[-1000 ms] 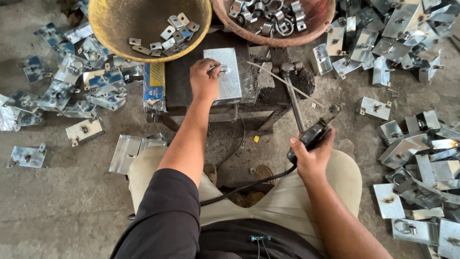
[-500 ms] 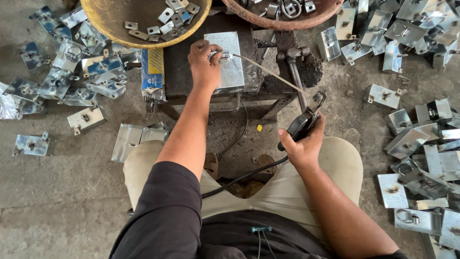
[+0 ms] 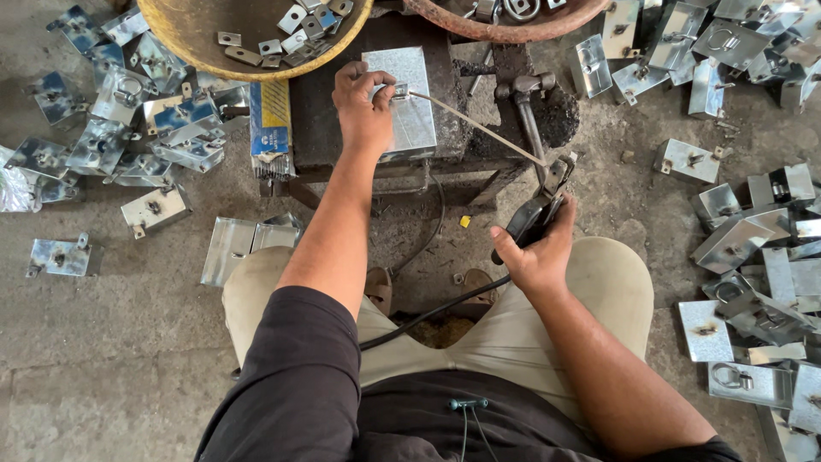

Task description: The person sits on the floor and uses a welding torch to attach small metal brackets and eye bolts to rectangular metal plates. They pick up parts from nearby bowls, position them on a metal block, weld them in place, and occasionally use a hammer to adjust the components.

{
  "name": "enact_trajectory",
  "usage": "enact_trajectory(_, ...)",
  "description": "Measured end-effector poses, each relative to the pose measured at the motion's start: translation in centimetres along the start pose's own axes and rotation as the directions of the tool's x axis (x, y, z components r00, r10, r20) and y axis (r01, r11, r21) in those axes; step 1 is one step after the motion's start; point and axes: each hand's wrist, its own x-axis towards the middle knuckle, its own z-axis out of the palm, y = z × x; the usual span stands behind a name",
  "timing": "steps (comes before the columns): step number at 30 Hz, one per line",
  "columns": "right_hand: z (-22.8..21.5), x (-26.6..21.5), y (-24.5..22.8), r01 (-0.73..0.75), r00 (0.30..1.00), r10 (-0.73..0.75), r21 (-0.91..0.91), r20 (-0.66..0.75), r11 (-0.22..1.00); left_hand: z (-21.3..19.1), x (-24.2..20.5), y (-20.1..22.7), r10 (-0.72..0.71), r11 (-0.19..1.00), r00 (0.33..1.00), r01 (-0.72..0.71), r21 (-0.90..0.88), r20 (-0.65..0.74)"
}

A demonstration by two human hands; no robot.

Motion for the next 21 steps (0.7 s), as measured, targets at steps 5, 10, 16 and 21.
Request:
enact_trajectory(5,0.1,-0.2,-0.2,0.028,1.000,-0.029,0.052,0.007,0.998,0.0,0.0,-1.2,0.083,0.996,0.997,-0.082,0.044,-0.006)
enact_trajectory(10,-0.1,-0.2,-0.6,0.036,0.999,-0.036,0.000,0.031,0.999,0.9,0.2,-3.0,0.124,0.992,0.992,-0.124,0.010,-0.025)
enact_trajectory(16,0.3,-0.3,-1.4,0.017,0.999,-0.017,0.000,0.027,1.000,1.9,0.8,-4.8,0.203,0.977,0.976,-0.196,0.088,-0.084)
enact_trajectory(21,0.1,-0.4,-1.9,0.133,0.990,-0.127,-0.096,0.067,0.987,0.8,-0.1,-1.8,0.037,0.995,0.998,-0.041,-0.089,-0.048)
